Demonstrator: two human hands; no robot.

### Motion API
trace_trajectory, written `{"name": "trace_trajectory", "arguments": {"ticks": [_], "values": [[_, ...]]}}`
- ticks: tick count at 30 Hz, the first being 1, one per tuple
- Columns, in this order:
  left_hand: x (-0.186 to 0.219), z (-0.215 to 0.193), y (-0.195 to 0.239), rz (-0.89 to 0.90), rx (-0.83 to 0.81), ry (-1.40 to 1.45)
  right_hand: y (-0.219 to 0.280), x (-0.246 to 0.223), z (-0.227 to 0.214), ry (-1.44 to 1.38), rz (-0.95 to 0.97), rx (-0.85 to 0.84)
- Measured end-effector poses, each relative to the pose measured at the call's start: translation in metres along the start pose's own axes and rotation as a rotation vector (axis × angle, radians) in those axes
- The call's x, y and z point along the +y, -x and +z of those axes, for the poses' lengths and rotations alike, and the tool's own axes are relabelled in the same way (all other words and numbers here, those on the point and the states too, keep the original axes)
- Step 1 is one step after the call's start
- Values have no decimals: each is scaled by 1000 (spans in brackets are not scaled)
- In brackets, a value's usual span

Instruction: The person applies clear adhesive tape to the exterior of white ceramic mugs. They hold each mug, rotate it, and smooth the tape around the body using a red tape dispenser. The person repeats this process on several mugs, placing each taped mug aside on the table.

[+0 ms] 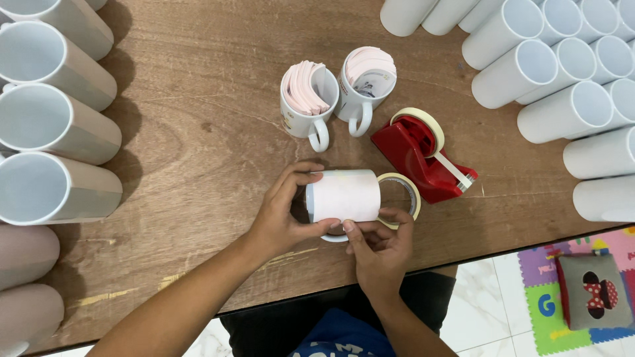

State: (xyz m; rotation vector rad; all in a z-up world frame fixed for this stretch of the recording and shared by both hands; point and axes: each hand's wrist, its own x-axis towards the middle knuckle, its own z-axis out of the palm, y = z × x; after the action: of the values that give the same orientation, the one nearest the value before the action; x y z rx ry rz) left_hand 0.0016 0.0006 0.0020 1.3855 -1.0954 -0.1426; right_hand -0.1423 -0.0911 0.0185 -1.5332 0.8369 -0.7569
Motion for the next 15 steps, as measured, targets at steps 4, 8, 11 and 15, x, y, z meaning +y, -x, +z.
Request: {"name": "trace_trajectory", "arguments": {"ticks": [4, 8, 11, 15], "values": [[0, 0, 1, -2, -4, -19, -4, 1, -1, 2, 29, -13], [0, 0, 1, -15, -4, -16, -10, 0, -10, 111, 60, -94], [0, 0, 0, -2, -5, -14, -15, 8, -20, 205, 79, -122], [-1, 3, -2, -65, 70, 3, -22, 14, -23, 231, 2, -149]]}}
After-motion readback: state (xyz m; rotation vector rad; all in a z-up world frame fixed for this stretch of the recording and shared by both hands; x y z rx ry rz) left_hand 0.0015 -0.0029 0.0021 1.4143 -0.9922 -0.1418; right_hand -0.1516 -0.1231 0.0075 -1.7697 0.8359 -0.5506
